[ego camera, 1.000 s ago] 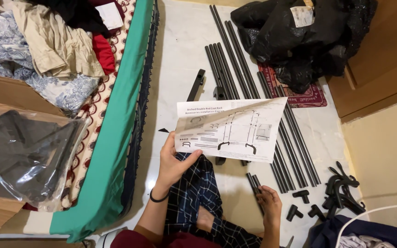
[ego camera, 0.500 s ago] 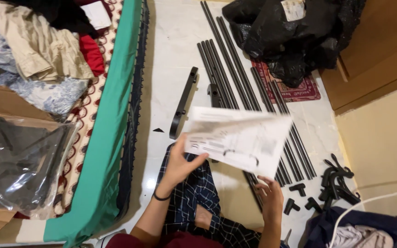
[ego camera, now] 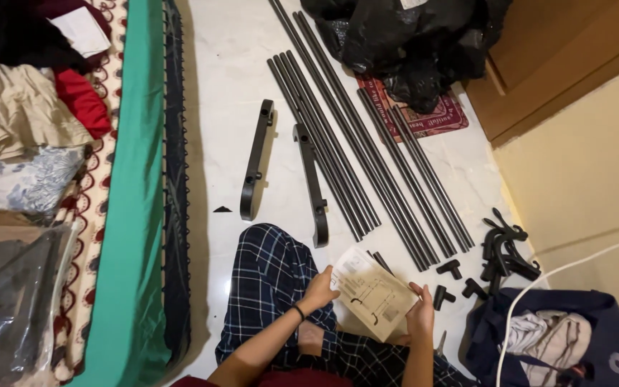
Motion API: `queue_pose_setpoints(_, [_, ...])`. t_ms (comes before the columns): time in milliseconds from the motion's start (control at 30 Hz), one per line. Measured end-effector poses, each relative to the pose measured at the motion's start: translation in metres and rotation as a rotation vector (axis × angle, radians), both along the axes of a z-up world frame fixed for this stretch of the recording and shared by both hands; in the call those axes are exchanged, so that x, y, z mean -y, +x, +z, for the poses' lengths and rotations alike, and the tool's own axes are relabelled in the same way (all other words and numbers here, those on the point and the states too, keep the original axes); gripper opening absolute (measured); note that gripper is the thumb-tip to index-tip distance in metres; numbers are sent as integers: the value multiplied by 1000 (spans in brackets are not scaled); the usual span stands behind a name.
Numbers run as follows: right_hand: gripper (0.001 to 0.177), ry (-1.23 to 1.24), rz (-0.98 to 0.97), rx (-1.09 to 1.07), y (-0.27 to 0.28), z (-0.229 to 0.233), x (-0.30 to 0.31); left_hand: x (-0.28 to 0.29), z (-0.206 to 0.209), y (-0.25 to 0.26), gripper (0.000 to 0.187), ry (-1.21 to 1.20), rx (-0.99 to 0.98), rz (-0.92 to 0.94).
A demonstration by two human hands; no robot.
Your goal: Reading instructions and organizing metal rods and plastic connectors to assemble a coat rack.
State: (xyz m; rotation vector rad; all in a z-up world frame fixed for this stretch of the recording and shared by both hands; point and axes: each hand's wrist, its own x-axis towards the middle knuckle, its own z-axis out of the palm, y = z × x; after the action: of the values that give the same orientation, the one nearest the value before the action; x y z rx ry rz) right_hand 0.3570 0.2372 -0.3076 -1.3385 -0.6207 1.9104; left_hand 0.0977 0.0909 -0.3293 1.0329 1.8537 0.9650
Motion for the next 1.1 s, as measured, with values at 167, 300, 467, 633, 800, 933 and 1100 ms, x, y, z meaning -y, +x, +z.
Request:
queue_pose_setpoints(167, [38, 206, 62, 368, -5, -1, -14, -26, -5, -7, 58, 169, 37, -19])
queue_pose_setpoints(300, [26, 663, 5, 204, -36, 99, -37, -40, 102, -38, 58, 363, 177, 35])
queue_pose_setpoints(467, [29, 861, -93, 94, -97, 288, -22, -7, 278, -65, 58, 543, 400, 93])
queue_pose_setpoints(633, [33, 1083, -121, -41, -117, 349, -14, 25, 330, -70, 64, 747, 450, 199])
queue_pose_setpoints(800, [36, 1093, -95, -129, -131, 379, 3, 51, 340, -65, 74, 874, 444, 326])
queue_pose_setpoints(933, [37, 1117, -93, -140, -136, 395, 12, 61, 342, -62, 75, 938, 410, 351])
queue_pose_setpoints(1100, [34, 1179, -162, -167, -137, 403, 17, 59, 345, -48, 81, 1050, 605, 337])
